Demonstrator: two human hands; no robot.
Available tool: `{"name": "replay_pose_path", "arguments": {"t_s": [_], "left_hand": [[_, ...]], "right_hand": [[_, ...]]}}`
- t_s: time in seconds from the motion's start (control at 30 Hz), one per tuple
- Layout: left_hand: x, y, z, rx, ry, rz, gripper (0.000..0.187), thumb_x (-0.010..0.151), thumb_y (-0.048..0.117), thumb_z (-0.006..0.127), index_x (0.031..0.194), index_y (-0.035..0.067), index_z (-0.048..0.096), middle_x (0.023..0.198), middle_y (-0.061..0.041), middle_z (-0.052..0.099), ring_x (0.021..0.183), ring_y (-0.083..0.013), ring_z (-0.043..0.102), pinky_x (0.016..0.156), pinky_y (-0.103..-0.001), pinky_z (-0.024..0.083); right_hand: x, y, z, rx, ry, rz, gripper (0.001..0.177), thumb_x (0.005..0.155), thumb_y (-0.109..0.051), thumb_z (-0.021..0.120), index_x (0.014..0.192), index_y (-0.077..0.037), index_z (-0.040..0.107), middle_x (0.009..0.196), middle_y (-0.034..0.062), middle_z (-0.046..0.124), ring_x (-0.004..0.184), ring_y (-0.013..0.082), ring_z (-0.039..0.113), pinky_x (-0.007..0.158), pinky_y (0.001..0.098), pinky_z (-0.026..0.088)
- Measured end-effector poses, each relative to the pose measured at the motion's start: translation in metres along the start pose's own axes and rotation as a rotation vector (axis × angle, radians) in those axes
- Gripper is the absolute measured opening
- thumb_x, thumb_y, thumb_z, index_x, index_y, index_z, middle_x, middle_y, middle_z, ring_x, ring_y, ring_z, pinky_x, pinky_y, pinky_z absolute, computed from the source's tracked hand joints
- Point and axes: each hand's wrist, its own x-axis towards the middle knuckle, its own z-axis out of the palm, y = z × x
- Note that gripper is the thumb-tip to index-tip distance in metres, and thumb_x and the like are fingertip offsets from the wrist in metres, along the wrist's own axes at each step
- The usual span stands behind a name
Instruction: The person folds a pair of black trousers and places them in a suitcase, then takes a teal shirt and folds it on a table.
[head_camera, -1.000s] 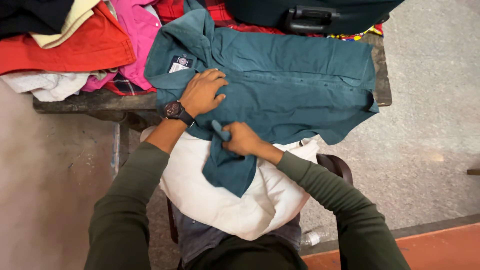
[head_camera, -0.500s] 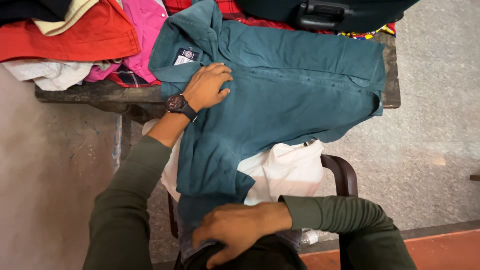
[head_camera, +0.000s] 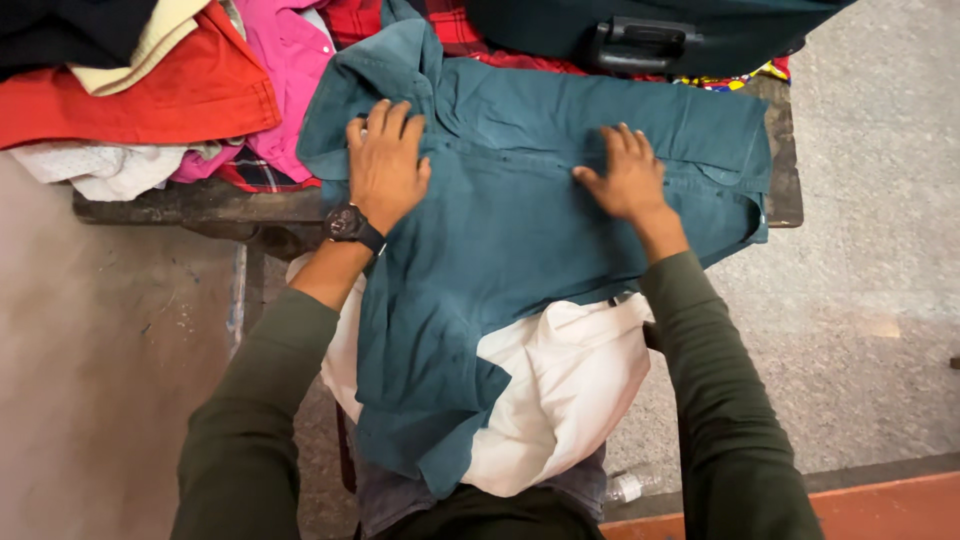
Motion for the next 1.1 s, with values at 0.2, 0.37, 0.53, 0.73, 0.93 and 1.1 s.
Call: {"name": "replay_pose_path", "arguments": {"t_s": [0.2, 0.37, 0.53, 0.73, 0.93, 1.1], "left_hand": [[-0.004, -0.012, 0.013, -0.043, -0.168, -0.148, 0.051, 0.086, 0.030, 0.079, 0.127, 0.005, 0.062, 0.149, -0.015, 0.053, 0.129, -0.0331, 0.048, 0.102, -0.053, 0.038], [0.004, -0.015, 0.005, 0.076, -0.029, -0.059, 0.066, 0.080, 0.019, 0.077, 0.142, 0.009, 0.058, 0.158, -0.015, 0.044, 0.145, -0.0355, 0.038, 0.108, -0.051, 0.038], [0.017, -0.027, 0.003, 0.147, -0.017, 0.094, 0.070, 0.075, 0.015, 0.075, 0.143, 0.020, 0.064, 0.162, -0.013, 0.041, 0.150, -0.0372, 0.031, 0.110, -0.058, 0.033], [0.014, -0.028, 0.015, 0.149, -0.134, 0.030, 0.036, 0.080, 0.020, 0.076, 0.116, 0.013, 0.075, 0.140, -0.013, 0.055, 0.140, -0.0362, 0.039, 0.111, -0.062, 0.029], [0.014, -0.021, 0.011, 0.174, -0.076, 0.010, 0.029, 0.082, 0.021, 0.076, 0.106, 0.006, 0.073, 0.139, -0.015, 0.057, 0.140, -0.0353, 0.041, 0.110, -0.058, 0.032], [0.014, -0.021, 0.016, 0.093, -0.125, 0.170, 0.036, 0.082, 0.015, 0.073, 0.116, 0.006, 0.069, 0.157, -0.014, 0.053, 0.146, -0.0329, 0.042, 0.112, -0.050, 0.036]], "right_hand": [[0.000, 0.011, 0.012, 0.036, -0.018, 0.096, 0.064, 0.084, -0.033, 0.079, 0.141, -0.015, 0.058, 0.153, 0.0129, 0.050, 0.145, 0.0387, 0.038, 0.111, 0.0610, 0.034], [0.003, -0.004, 0.028, 0.052, 0.047, -0.111, 0.048, 0.090, -0.023, 0.074, 0.137, -0.020, 0.064, 0.153, 0.0129, 0.052, 0.145, 0.0368, 0.041, 0.108, 0.0600, 0.035], [0.003, -0.008, 0.027, 0.075, 0.066, -0.113, 0.039, 0.092, -0.027, 0.074, 0.130, -0.020, 0.068, 0.149, 0.0116, 0.057, 0.141, 0.0336, 0.046, 0.107, 0.0575, 0.038], [0.008, -0.016, 0.018, 0.077, 0.079, -0.054, 0.034, 0.092, -0.029, 0.077, 0.122, -0.014, 0.070, 0.138, 0.0085, 0.064, 0.130, 0.0330, 0.055, 0.100, 0.0518, 0.044], [0.018, -0.010, 0.018, 0.024, 0.260, -0.120, 0.046, 0.081, -0.031, 0.084, 0.115, -0.003, 0.072, 0.129, 0.0163, 0.065, 0.119, 0.0389, 0.057, 0.094, 0.0485, 0.046], [0.024, 0.011, 0.025, 0.145, 0.202, 0.009, 0.030, 0.091, -0.030, 0.080, 0.106, -0.006, 0.074, 0.117, 0.0129, 0.071, 0.111, 0.0365, 0.063, 0.095, 0.0463, 0.050]]}}
